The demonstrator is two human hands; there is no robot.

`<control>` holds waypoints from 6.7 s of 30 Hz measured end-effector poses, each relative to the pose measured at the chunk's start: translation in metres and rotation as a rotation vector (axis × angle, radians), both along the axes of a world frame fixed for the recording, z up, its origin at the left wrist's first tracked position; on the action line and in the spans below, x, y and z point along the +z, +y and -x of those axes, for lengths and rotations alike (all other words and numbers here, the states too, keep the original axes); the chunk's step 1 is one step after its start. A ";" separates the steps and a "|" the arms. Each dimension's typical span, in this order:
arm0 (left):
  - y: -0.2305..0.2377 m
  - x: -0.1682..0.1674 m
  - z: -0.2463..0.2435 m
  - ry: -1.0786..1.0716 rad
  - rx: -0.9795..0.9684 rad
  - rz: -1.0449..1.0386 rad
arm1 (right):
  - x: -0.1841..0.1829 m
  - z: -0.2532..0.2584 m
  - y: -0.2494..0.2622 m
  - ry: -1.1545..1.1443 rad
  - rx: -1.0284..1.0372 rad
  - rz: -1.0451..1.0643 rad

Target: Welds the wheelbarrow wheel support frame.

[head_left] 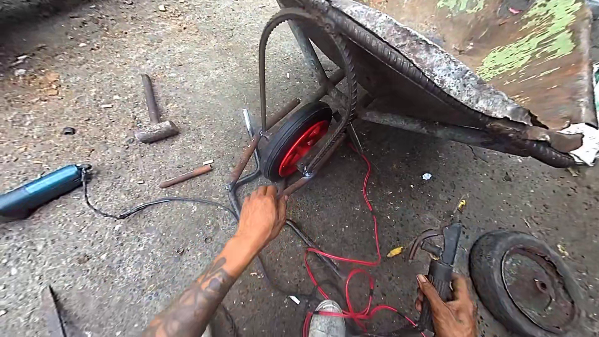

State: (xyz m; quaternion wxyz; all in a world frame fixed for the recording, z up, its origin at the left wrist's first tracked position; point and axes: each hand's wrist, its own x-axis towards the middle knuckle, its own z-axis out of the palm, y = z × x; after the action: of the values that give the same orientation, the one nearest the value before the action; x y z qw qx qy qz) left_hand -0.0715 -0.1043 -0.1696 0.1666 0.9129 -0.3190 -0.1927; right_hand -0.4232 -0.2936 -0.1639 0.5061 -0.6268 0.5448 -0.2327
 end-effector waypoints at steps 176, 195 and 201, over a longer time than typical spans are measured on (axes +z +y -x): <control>-0.066 -0.044 0.035 -0.359 0.095 -0.247 | 0.006 -0.096 0.057 0.016 0.345 0.471; -0.066 -0.037 0.034 -0.291 0.123 -0.300 | -0.016 -0.067 0.049 -0.104 0.397 0.596; -0.067 -0.015 0.035 -0.125 0.163 -0.339 | -0.008 -0.068 0.041 -0.172 0.406 0.550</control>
State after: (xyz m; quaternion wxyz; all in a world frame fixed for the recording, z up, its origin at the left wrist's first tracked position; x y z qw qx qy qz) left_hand -0.1068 -0.1713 -0.1850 0.0054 0.9609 -0.2166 -0.1724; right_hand -0.3547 -0.2530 -0.1723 0.3981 -0.8134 0.2815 -0.3172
